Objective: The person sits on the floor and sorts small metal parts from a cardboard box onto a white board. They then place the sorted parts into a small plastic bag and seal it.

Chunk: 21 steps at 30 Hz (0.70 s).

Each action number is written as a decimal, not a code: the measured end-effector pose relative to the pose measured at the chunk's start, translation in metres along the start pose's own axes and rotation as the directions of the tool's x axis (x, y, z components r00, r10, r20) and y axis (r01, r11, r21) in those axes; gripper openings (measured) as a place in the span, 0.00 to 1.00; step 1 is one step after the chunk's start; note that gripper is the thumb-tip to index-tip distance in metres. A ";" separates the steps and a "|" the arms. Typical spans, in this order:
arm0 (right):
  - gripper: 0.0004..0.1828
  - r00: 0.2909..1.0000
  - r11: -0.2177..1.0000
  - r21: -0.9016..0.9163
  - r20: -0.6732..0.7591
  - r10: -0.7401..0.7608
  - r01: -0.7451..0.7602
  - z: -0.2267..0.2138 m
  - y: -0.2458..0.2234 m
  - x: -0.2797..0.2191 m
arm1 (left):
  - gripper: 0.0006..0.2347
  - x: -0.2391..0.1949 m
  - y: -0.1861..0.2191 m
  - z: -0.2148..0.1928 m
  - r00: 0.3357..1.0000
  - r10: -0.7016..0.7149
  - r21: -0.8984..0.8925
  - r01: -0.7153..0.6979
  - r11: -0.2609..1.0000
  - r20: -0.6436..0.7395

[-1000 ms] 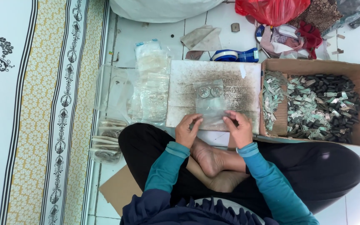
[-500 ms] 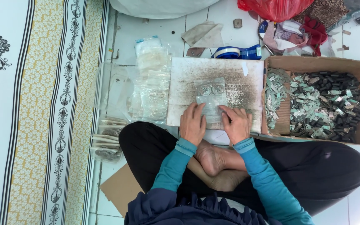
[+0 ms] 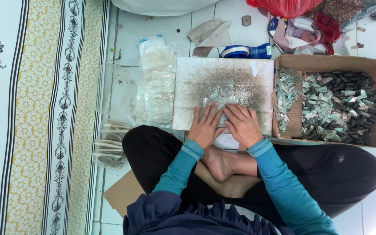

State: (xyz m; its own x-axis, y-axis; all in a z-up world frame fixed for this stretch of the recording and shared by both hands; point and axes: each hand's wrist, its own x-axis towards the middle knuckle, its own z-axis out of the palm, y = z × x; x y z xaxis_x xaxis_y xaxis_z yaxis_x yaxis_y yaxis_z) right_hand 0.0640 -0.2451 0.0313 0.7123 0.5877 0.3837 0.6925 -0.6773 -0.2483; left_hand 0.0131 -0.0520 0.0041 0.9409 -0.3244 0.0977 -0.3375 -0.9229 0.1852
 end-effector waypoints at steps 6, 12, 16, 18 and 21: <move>0.36 0.989 0.996 0.090 0.149 -0.006 -0.008 -0.021 0.008 -0.004 | 0.18 -0.007 -0.012 0.020 0.902 0.169 -0.002 -0.185 0.983 -0.397; 0.16 0.996 0.963 0.258 0.056 0.064 -0.077 -0.020 0.016 0.004 | 0.10 0.006 -0.009 0.010 0.843 0.126 -0.005 -0.151 0.989 -0.523; 0.12 0.993 0.929 0.352 0.060 0.104 -0.118 -0.025 0.020 0.012 | 0.09 0.005 -0.015 -0.004 0.863 0.064 -0.093 -0.127 0.987 -0.502; 0.10 0.985 0.845 0.508 0.053 0.162 -0.166 -0.034 0.016 0.019 | 0.10 0.004 -0.018 -0.020 0.919 -0.045 -0.269 -0.067 0.961 -0.391; 0.07 0.972 0.812 0.547 0.011 0.235 -0.203 -0.029 0.018 0.021 | 0.07 0.003 -0.031 -0.021 0.932 -0.195 -0.501 0.016 0.865 -0.305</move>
State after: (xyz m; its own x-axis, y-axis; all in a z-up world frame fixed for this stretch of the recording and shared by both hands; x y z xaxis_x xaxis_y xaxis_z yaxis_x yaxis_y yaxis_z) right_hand 0.0884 -0.2581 0.0608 0.8565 0.4168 0.3045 0.4801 -0.4268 -0.7664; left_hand 0.0260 -0.0203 0.0193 0.9335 -0.0596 0.3537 -0.2917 -0.6998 0.6520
